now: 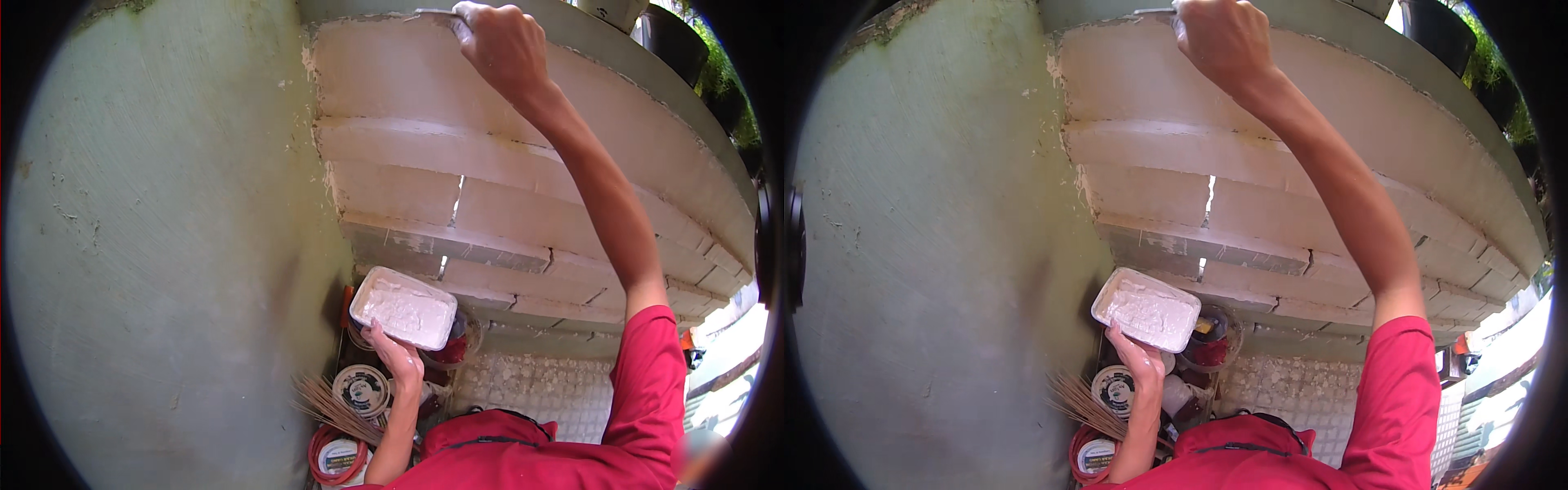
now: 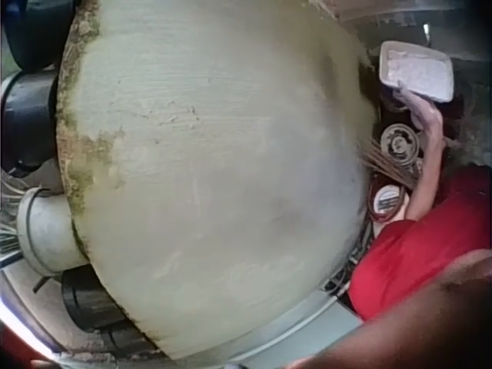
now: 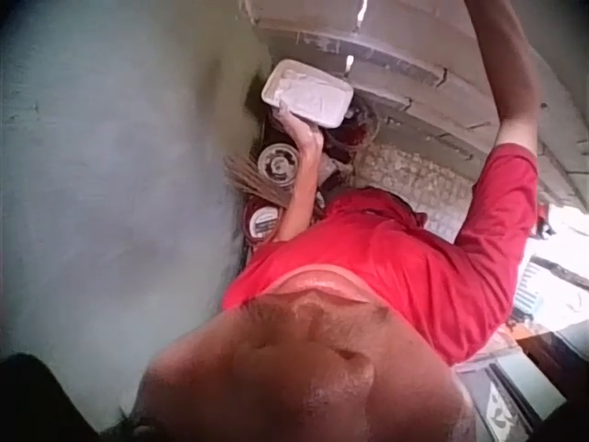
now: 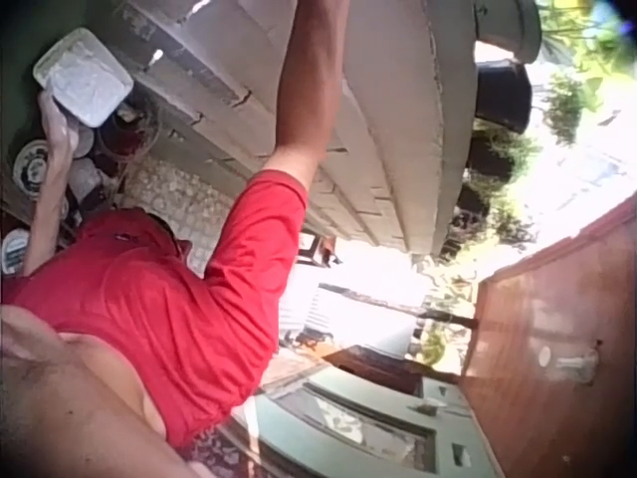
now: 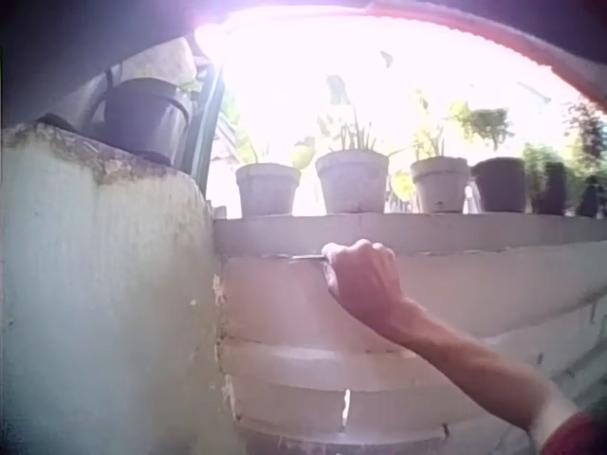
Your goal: Applying white putty or plaster to a brick wall using a scraper tool.
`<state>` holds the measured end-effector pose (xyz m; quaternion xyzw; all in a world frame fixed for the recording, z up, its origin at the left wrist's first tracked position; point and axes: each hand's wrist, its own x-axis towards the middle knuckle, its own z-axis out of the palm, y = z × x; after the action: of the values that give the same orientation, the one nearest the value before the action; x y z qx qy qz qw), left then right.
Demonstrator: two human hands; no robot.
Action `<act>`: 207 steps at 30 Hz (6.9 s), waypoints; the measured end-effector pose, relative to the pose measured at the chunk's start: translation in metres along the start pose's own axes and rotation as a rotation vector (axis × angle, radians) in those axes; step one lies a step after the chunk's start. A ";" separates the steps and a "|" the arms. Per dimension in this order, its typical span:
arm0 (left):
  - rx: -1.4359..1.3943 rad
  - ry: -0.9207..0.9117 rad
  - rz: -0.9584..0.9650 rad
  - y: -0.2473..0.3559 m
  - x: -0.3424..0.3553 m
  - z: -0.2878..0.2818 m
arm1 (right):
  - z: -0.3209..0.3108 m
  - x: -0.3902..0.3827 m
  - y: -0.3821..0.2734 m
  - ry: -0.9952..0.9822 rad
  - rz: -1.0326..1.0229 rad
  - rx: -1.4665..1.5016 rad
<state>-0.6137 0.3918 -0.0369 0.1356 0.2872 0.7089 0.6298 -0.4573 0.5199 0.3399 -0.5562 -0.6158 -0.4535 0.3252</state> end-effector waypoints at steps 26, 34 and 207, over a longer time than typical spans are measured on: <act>-0.020 0.015 0.022 0.010 0.004 -0.022 | 0.060 -0.033 0.031 0.169 -0.597 -0.183; 0.018 -0.016 0.027 0.010 0.002 -0.015 | 0.099 -0.084 0.031 -0.112 -0.299 -0.240; 0.040 0.190 0.175 0.035 -0.030 -0.045 | 0.160 -0.018 -0.057 -0.053 -0.126 0.296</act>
<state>-0.6620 0.3502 -0.0471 0.1049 0.3469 0.7648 0.5327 -0.4936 0.6612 0.2518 -0.4744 -0.7179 -0.3623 0.3581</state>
